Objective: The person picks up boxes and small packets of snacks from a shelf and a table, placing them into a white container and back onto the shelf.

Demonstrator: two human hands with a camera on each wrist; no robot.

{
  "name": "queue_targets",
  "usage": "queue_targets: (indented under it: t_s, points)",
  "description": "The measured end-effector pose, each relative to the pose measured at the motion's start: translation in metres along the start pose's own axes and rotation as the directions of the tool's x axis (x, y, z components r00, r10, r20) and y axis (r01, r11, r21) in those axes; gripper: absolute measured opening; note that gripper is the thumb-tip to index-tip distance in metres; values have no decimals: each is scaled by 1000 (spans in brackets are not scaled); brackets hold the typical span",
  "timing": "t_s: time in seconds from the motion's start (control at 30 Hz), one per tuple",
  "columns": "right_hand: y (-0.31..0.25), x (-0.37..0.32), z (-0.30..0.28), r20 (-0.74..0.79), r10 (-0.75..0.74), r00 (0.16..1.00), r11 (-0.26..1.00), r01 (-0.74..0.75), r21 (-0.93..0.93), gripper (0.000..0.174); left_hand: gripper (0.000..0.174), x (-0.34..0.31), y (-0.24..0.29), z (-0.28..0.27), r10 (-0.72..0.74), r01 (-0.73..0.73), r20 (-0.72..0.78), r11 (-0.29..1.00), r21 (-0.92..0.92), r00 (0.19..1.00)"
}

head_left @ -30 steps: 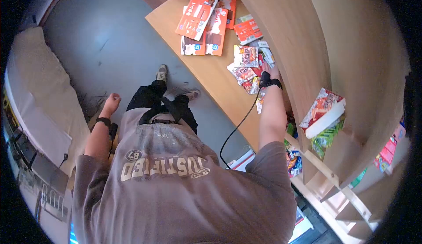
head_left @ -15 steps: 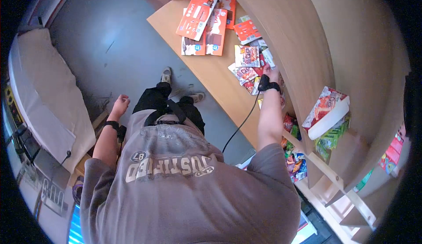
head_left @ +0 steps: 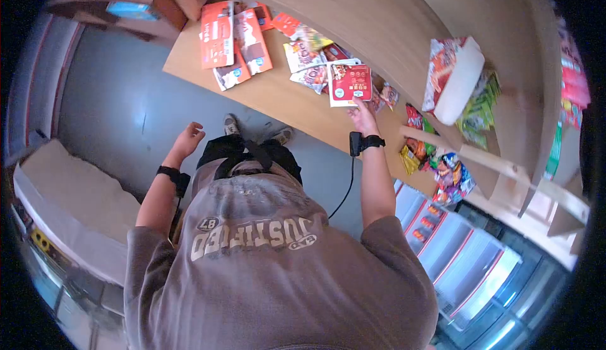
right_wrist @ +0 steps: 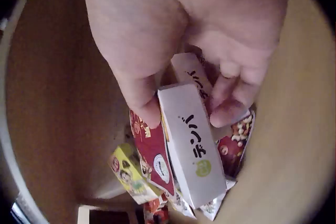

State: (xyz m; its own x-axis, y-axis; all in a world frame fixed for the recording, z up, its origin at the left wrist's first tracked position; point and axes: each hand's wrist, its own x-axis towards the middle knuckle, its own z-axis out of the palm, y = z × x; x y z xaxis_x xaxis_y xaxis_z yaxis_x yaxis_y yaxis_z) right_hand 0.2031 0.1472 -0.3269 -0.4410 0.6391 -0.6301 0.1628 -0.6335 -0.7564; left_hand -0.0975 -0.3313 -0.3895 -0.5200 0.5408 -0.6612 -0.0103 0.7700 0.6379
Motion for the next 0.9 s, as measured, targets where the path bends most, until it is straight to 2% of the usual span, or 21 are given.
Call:
queue_targets:
  t_s: [0.07,0.13,0.23,0.27,0.3,0.33,0.4,0.43,0.5,0.53,0.63,0.7,0.77,0.8,0.83,0.87,0.9]
  points:
    - [2,-7,-18,-48,-34,998,999,35,8,37,38,18,24,1,83,-84,42,996,32,996]
    - [13,3,-53,-101,30,994,990,-16,138,39,37,28,55,7,156,-160,78,985,58,985]
    - [19,18,-86,-96,14,995,977,6,213,33,37,35,109,22,240,-252,126,964,85,963]
    - [17,21,-90,-79,-86,993,976,100,193,31,39,42,121,33,278,-281,105,960,14,955]
    - [15,22,-94,-71,-87,994,973,100,208,31,41,48,133,43,312,-309,78,949,-58,947]
    - [14,22,-97,-71,-112,991,980,122,159,31,41,54,145,52,311,-308,69,950,-43,948]
    - [9,19,-101,-26,-157,987,986,158,52,31,49,65,173,69,489,-484,-102,872,69,866]
    - [9,20,-103,-9,-158,987,985,158,64,31,49,70,188,74,488,-481,-115,873,85,865]
    - [14,21,-110,-58,4,998,999,-7,-54,37,57,78,215,85,675,-503,-292,716,485,678]
    - [16,22,-112,-40,5,999,999,-7,-47,37,57,83,226,90,673,-491,-300,715,498,676]
    - [17,22,-119,20,255,967,966,-254,-40,42,61,99,242,103,617,-388,-351,749,537,705]
    - [17,17,-122,82,285,955,958,-280,-58,44,62,108,244,112,611,-414,-245,729,546,753]
    - [16,9,-116,236,437,868,848,-310,-430,47,59,105,251,120,604,-402,-248,730,552,757]
    - [19,1,-107,280,541,793,788,-360,-500,46,58,102,252,127,573,-377,-197,722,579,796]
    - [21,-9,-96,283,542,791,790,-364,-494,46,58,98,250,135,536,-353,-146,712,606,832]
    - [22,-16,-85,306,614,728,735,-386,-557,43,42,95,247,143,578,-378,-157,691,616,801]
    - [27,-20,-76,321,683,657,676,-402,-617,41,42,94,243,149,575,-375,-151,687,622,804]
